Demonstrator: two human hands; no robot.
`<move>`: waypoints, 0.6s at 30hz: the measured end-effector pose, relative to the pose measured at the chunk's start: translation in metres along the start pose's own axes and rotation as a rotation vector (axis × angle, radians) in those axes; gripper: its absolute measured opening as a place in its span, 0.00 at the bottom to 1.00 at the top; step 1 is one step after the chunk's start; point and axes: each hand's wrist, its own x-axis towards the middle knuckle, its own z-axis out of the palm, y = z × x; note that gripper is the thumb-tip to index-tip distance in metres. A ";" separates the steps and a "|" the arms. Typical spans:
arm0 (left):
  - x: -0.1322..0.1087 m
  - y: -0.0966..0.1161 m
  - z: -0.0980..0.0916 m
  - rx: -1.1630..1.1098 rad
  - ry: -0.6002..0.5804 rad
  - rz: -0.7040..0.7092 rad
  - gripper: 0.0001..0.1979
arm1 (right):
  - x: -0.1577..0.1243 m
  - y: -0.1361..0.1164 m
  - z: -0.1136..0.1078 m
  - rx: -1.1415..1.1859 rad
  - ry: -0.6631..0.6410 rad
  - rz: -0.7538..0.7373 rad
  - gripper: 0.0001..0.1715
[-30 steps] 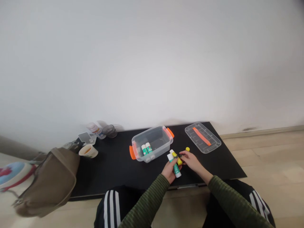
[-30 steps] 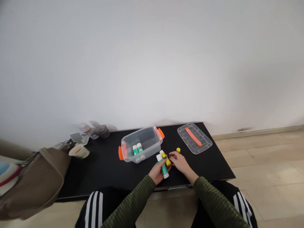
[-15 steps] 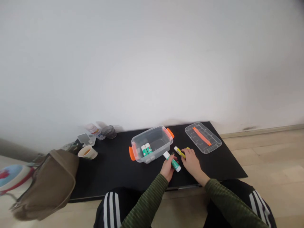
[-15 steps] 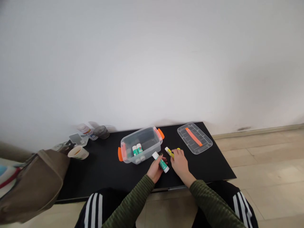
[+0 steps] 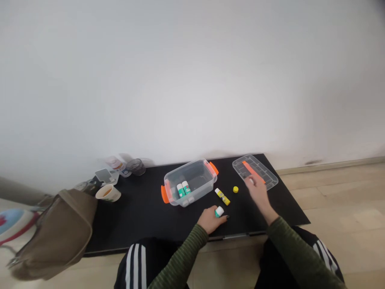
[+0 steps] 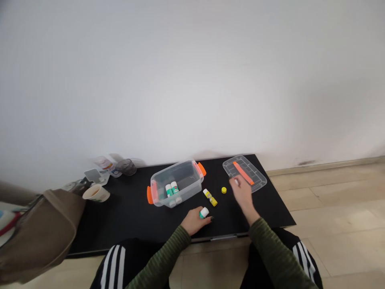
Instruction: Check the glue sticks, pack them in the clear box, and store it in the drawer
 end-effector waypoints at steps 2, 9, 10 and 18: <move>0.000 -0.001 -0.003 0.132 0.054 -0.018 0.19 | 0.012 0.008 -0.012 -0.125 -0.083 0.062 0.19; 0.012 0.005 0.004 0.457 0.307 0.223 0.14 | -0.016 0.013 0.019 -0.662 -0.417 -0.015 0.10; 0.012 0.005 0.005 0.457 0.349 0.241 0.17 | -0.019 0.012 0.023 -0.694 -0.399 -0.037 0.11; -0.026 0.014 -0.059 0.331 0.663 0.473 0.12 | -0.036 -0.003 0.031 -0.529 -0.312 -0.233 0.13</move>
